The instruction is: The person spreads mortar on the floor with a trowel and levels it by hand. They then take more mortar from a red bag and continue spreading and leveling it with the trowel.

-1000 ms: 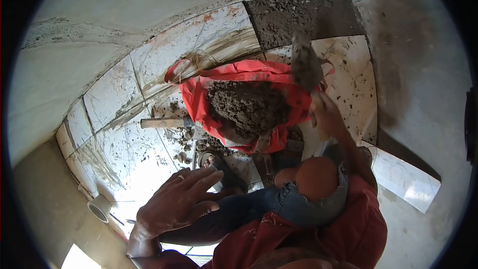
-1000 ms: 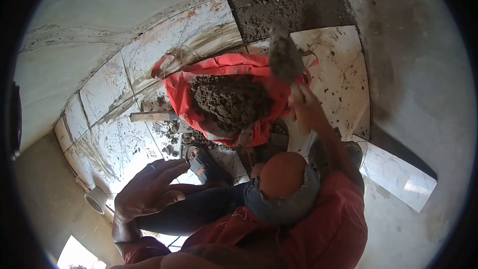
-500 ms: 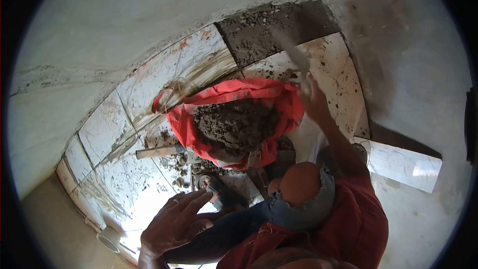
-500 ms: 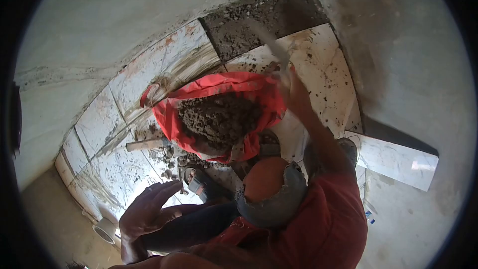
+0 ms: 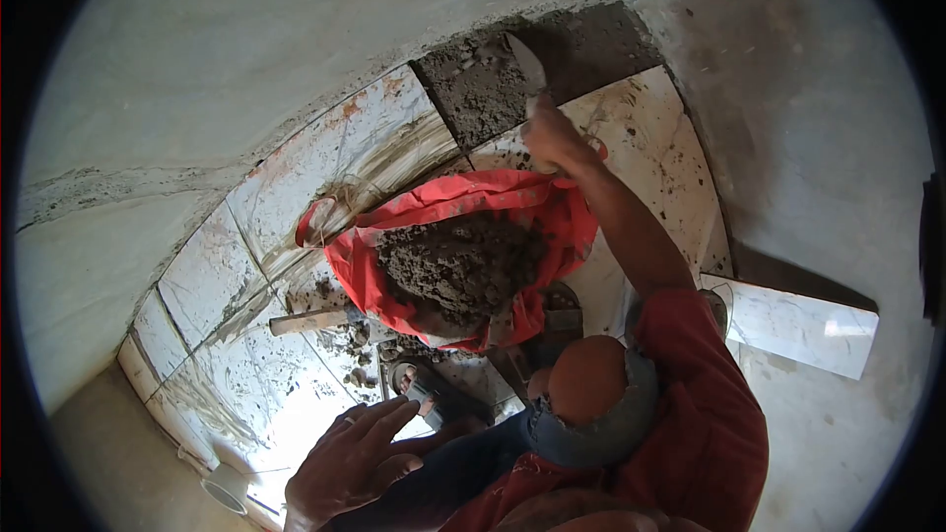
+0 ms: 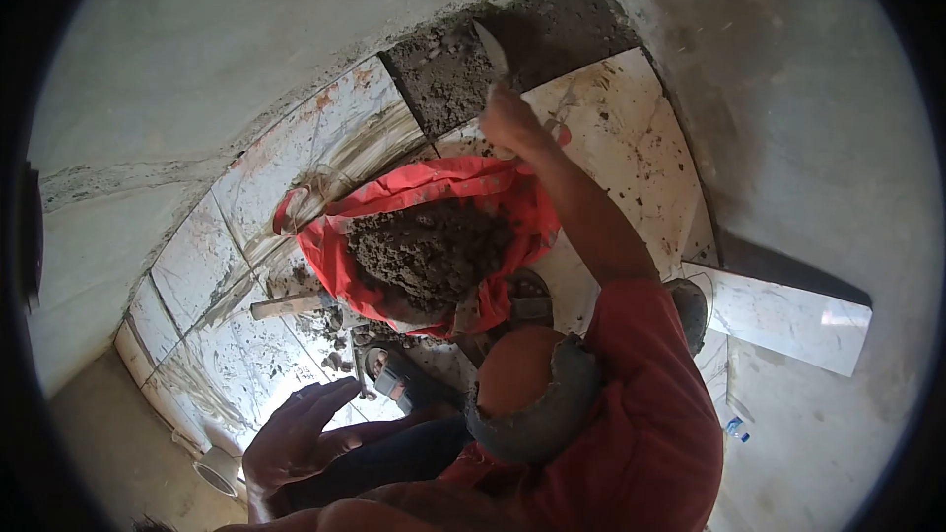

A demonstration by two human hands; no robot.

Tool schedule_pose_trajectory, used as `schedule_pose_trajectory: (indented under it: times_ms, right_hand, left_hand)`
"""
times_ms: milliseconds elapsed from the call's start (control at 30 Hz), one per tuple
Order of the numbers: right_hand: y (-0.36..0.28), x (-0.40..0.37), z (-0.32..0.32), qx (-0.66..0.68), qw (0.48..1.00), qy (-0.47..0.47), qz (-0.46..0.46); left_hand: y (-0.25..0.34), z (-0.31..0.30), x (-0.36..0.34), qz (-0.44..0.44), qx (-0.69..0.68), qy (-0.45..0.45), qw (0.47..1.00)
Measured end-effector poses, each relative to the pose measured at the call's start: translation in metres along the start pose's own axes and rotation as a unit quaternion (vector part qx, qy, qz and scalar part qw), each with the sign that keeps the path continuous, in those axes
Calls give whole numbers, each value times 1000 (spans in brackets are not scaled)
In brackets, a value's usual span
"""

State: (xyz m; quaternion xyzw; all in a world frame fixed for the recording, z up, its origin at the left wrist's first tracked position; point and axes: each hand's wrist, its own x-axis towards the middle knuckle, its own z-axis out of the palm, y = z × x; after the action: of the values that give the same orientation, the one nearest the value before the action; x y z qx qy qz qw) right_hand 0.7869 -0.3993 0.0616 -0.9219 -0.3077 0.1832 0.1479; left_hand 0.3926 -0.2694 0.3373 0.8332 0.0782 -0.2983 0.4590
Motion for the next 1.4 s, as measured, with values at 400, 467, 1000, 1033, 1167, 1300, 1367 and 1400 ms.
schedule_pose_trajectory:
  times_ms: [400, 467, 1000, 1033, 1167, 1300, 1367, 1400]
  right_hand:
    - [4, -10, -32, -3, 1000, 12, 17]
    - [7, -8, -45, 5, 998, 49, 29]
    - [18, -22, -24, -14, 999, 38, 13]
    - [25, -25, -21, 28, 995, 93, 7]
    - [45, -34, -10, 431, 884, 59, 168]
    - [39, -45, -9, 558, 800, 72, 208]
    - [37, -46, -1, 610, 755, 80, 228]
    - [37, -45, 6, 610, 755, 78, 228]
  left_hand:
    - [-2, -2, -5, 32, -2, 7, 999]
    - [-1, 1, -6, 44, -6, 11, 999]
    - [1, 1, -10, 20, 13, 16, 1000]
    - [0, 2, -11, 25, 15, 25, 999]
    - [1, 1, -9, 28, 12, 3, 1000]
    - [2, -1, -6, 24, 17, 11, 1000]
    - [3, -2, -5, 31, 17, 15, 999]
    - [4, -2, -5, 28, 18, 14, 999]
